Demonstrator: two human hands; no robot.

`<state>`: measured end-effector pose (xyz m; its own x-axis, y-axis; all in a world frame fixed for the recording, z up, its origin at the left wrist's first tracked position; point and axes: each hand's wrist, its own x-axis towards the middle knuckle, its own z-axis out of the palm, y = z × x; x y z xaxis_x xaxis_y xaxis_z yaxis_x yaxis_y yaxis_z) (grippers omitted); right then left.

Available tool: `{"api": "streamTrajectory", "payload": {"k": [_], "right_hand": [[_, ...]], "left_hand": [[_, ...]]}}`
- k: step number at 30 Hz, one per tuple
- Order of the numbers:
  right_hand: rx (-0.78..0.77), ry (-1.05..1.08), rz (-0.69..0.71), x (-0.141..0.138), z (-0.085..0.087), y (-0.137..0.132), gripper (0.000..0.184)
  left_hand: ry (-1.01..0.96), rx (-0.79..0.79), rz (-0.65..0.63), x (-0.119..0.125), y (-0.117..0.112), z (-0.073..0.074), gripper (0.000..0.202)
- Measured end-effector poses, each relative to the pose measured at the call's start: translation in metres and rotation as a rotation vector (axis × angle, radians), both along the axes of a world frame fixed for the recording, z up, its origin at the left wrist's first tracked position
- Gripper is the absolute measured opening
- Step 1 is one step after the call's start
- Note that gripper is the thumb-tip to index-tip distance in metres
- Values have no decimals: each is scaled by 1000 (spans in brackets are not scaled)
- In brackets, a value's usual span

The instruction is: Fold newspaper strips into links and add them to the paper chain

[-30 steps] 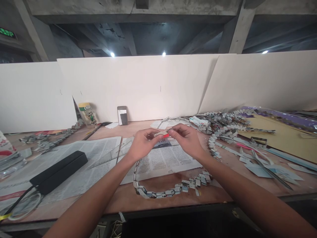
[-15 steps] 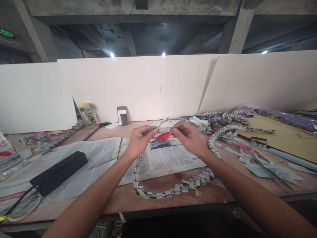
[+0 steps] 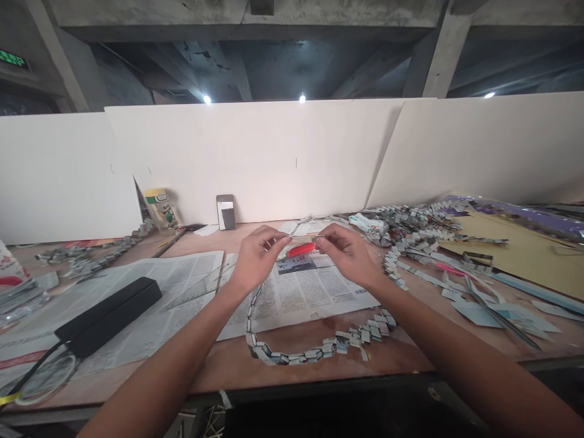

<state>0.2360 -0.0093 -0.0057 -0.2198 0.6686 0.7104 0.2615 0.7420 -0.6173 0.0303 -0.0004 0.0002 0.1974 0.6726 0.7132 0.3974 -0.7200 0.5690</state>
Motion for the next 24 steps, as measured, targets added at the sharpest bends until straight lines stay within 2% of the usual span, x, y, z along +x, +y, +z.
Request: {"api": "streamTrajectory", "payload": {"k": [10,18,21,24], "right_hand": [[-65,48,47,-3,2,-1,20],[-173,95,187,-7,4,-2,20],[-208,82,245,-8,2,-2,19],[-230,43,244,-9,-1,1,21]], "left_hand": [[104,124,53,2,-7,3,21],[16,29,-89,0,-9,7,18],[-17,41,-83,1,-9,6,17],[-25,49,-81,2,-8,4,17]]}}
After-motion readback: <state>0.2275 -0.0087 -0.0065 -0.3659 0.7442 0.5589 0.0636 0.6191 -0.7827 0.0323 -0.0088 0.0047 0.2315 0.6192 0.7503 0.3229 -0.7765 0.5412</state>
